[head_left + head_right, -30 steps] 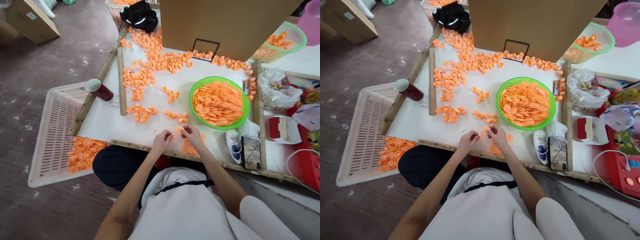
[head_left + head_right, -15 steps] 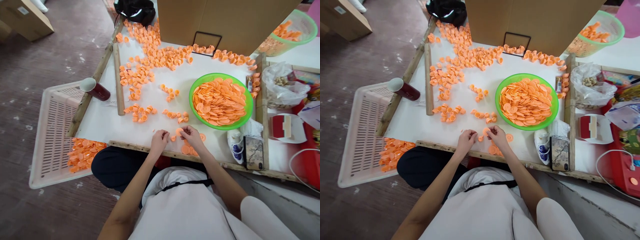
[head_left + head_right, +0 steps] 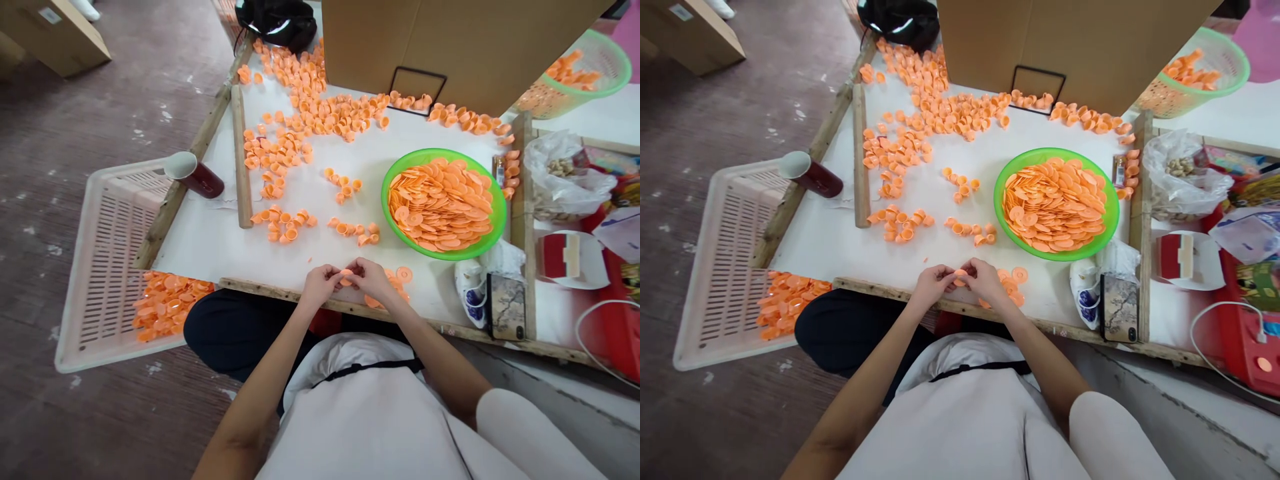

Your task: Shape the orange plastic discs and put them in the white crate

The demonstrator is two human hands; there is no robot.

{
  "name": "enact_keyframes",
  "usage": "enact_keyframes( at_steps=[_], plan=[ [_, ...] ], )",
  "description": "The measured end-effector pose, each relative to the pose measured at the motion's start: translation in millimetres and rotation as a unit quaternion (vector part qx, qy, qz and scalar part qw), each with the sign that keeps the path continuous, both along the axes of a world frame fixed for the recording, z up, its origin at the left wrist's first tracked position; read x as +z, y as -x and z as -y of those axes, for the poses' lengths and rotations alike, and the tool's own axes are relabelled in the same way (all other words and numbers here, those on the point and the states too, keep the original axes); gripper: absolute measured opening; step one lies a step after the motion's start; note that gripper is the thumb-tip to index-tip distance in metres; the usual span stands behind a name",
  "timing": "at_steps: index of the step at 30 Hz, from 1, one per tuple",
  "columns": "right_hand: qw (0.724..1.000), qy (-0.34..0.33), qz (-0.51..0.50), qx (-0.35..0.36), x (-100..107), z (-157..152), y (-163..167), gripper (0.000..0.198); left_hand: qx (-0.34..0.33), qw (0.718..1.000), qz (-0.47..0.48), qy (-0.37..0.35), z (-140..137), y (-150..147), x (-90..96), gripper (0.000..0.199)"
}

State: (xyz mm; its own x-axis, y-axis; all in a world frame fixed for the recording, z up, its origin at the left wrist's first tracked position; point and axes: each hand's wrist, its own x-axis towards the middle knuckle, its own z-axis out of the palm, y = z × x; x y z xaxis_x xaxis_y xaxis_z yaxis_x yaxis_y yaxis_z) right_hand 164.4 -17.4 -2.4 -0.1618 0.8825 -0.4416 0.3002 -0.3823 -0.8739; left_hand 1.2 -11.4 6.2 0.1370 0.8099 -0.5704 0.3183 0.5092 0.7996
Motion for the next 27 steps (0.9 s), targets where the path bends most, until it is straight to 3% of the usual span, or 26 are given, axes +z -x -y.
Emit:
enact_keyframes(
  at_steps=[8, 12, 16, 22, 27],
  plan=[
    [0.98, -0.003, 0.173, 0.103, 11.6, -21.7, 3.6, 0.006, -0.008, 0.998, -0.011, 0.057, -10.8, -1.7, 1.3, 0.012],
    [0.977, -0.028, 0.163, 0.136, 16.5, -22.3, -0.4, 0.005, -0.016, 0.999, -0.02, 0.046, -9.9, -0.9, 2.4, 0.013],
    [0.972, -0.075, 0.155, 0.16, 9.7, -12.4, -0.6, 0.017, -0.015, 0.999, -0.024, 0.029, -3.6, -1.2, -1.1, 0.009],
    [0.961, -0.103, 0.237, 0.096, 3.2, 5.0, 12.3, 0.021, -0.026, 0.998, -0.061, -0.01, -0.8, -4.3, -9.6, 0.008],
    [0.973, -0.084, 0.159, 0.144, 11.6, -5.7, 0.7, 0.018, -0.011, 0.999, -0.041, 0.014, -0.1, -6.9, 1.4, 0.006]
  ],
)
